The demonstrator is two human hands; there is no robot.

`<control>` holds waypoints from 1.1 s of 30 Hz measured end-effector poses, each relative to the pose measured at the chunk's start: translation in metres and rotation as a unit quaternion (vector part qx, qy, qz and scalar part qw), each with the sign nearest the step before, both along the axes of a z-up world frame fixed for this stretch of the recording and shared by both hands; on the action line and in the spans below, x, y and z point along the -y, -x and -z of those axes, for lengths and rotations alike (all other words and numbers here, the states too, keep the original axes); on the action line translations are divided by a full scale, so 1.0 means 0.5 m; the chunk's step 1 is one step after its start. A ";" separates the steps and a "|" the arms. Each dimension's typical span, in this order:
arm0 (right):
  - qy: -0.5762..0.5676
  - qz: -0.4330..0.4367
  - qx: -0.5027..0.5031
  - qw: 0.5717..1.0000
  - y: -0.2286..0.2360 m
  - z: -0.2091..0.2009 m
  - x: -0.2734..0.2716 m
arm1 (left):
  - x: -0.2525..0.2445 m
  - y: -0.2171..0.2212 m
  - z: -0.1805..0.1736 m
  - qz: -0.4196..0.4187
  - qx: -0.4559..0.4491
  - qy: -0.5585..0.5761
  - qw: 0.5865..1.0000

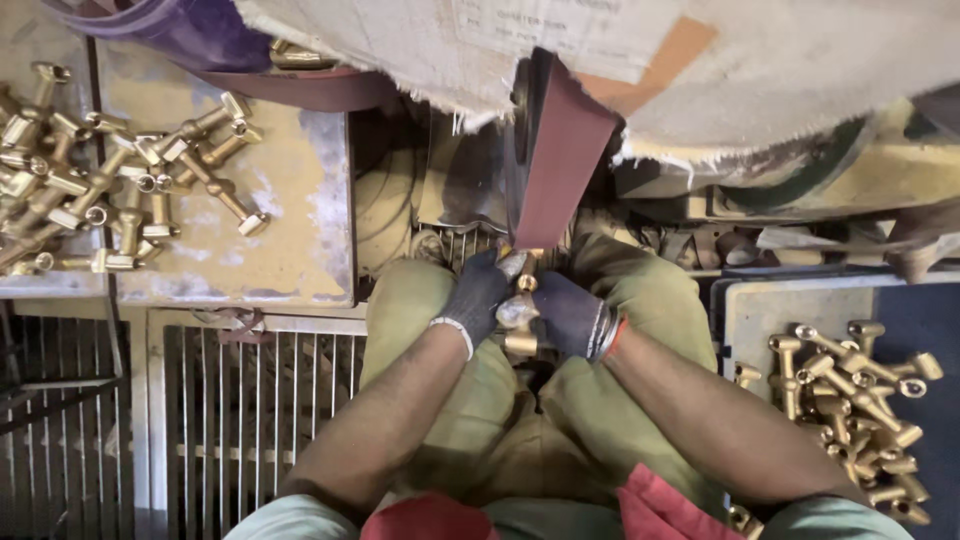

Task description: The person sits on the floor and repeatedly presses small brass fittings against a moving belt sander to smooth their surfaces. They handle the parts one at a time, rotating them to contact different sides, then place them into a nearby bin.

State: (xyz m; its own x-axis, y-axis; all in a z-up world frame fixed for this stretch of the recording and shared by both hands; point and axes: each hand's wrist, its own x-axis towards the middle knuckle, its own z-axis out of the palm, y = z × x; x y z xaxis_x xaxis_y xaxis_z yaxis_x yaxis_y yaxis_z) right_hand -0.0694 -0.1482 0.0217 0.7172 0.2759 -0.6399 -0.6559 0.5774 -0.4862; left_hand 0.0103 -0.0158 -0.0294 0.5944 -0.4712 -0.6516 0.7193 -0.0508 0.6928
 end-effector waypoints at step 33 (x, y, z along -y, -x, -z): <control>0.454 -0.266 0.512 0.679 -0.046 0.046 0.051 | 0.022 -0.001 0.048 -0.104 -0.133 0.109 0.980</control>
